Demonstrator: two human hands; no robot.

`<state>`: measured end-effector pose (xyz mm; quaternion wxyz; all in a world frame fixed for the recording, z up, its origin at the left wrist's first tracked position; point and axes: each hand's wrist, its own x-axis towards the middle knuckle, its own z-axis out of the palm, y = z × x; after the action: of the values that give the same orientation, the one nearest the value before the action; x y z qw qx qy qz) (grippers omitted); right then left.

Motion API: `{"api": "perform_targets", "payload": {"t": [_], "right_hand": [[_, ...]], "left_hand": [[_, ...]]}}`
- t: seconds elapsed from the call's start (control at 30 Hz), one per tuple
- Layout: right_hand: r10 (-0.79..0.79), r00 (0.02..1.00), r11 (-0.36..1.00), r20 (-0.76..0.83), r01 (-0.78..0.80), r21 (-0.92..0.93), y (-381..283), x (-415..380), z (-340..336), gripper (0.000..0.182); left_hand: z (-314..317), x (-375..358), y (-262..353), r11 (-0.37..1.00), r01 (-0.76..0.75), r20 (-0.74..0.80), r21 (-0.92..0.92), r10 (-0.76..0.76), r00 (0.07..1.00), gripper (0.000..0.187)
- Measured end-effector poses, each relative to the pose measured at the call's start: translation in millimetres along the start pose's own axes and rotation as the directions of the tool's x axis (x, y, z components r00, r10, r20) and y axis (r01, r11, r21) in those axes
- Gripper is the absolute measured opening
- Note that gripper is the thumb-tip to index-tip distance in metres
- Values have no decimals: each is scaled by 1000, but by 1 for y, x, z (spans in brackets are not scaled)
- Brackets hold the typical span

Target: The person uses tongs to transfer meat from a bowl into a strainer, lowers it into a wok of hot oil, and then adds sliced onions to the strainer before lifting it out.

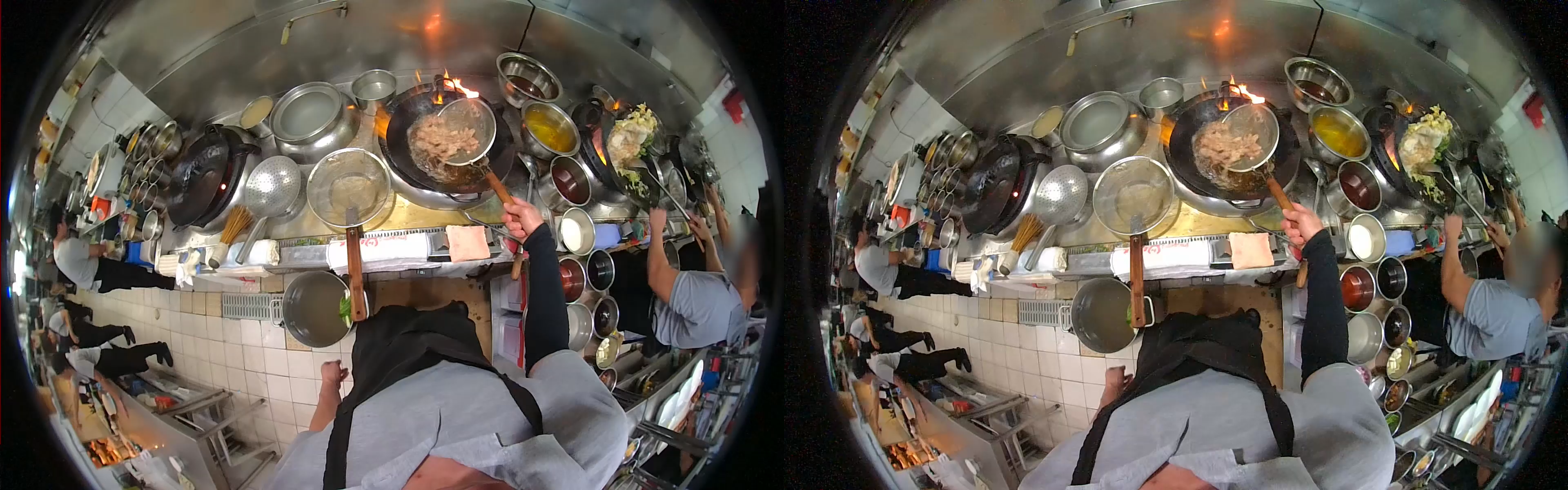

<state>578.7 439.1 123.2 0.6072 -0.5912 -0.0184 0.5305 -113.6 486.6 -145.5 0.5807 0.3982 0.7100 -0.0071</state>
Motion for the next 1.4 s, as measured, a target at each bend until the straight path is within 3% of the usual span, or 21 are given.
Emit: {"api": "perform_targets", "payload": {"t": [0.07, 0.1, 0.13, 0.17, 0.23, 0.27, 0.37, 0.4, 0.47, 0.53, 0.6, 0.73, 0.8, 0.87, 0.93, 1.0, 1.03, 1.23, 1.3, 1.33, 1.4], "right_hand": [[-141, 988, 958, -63, 120, -260, -1, 2, 21, 46], [-215, 973, 906, -80, 168, -387, -5, 6, 27, 47], [-527, 850, 679, -21, 406, -611, 17, 48, 17, 42], [-758, 641, 339, 120, 544, -768, 40, 91, 6, 38], [-622, 782, 257, -41, 154, -954, 39, 93, 50, 52], [-561, 819, 281, -116, 57, -958, 42, 90, 77, 59], [-405, 886, 258, -225, -125, -958, 48, 72, 142, 83], [-346, 916, 233, -201, -124, -964, 45, 58, 160, 86], [-338, 920, 177, -198, -144, -974, 50, 50, 176, 90], [-390, 905, 141, -172, -126, -982, 49, 47, 176, 88], [-494, 861, 94, -121, -86, -992, 34, 39, 158, 83], [-694, 710, 78, 115, 233, -969, 7, 3, 104, 74], [-670, 738, 132, 83, 228, -965, 5, -6, 98, 69], [-635, 772, 170, 13, 156, -973, 21, 10, 88, 63], [-598, 801, 207, -3, 151, -967, 28, 21, 79, 64], [-619, 785, 241, -3, 186, -953, 20, 19, 74, 65], [-651, 759, 258, -1, 219, -941, 14, 7, 76, 65], [-672, 734, 211, 102, 321, -923, 34, 77, 20, 65], [-737, 665, 189, 120, 373, -908, 19, 67, 24, 68], [-718, 689, 197, 100, 338, -920, 11, 46, 34, 68], [-661, 750, 207, 40, 232, -950, -8, -8, 65, 66]], "left_hand": [[-3, 2, -24, 715, -271, 205, 645, 180, 962, 22], [-6, 6, -43, 399, -383, 339, 833, 177, 924, 21], [-9, 10, -62, 29, -479, 468, 877, 170, 867, 19], [-5, 51, -103, 153, -459, 444, 875, 122, 888, 20], [2, 73, -126, 387, -371, 392, 844, 25, 919, 22], [-17, 39, -101, 287, -542, 486, 790, 245, 839, 22], [-1, 32, -67, 57, -503, 468, 863, 291, 835, 17], [3, 32, -58, 421, -446, 340, 790, 306, 889, 18], [14, 38, -32, 929, -206, 104, 309, 182, 978, 19], [23, 38, -10, 922, 83, 7, -377, -87, 996, 21], [28, 31, 5, 913, 44, -42, -407, -67, 997, 25], [34, 8, 12, 915, 82, -39, -394, -106, 994, 26], [36, 25, -27, 943, 131, 18, -307, -132, 991, 19], [32, 55, -89, 988, -146, 62, 48, 143, 988, 12], [14, 56, -137, 724, -544, 265, 423, 476, 839, 10], [14, 63, -141, 191, -789, 554, 584, 616, 560, 9], [15, 53, -136, 168, -753, 555, 636, 578, 598, 8], [29, 9, -76, 513, -522, 330, 682, 422, 845, 7], [33, 6, -58, 460, -533, 330, 710, 453, 829, 7], [35, 11, -61, 241, -572, 395, 784, 517, 759, 7], [47, 4, -42, 885, -295, 63, 360, 292, 954, 6]]}}
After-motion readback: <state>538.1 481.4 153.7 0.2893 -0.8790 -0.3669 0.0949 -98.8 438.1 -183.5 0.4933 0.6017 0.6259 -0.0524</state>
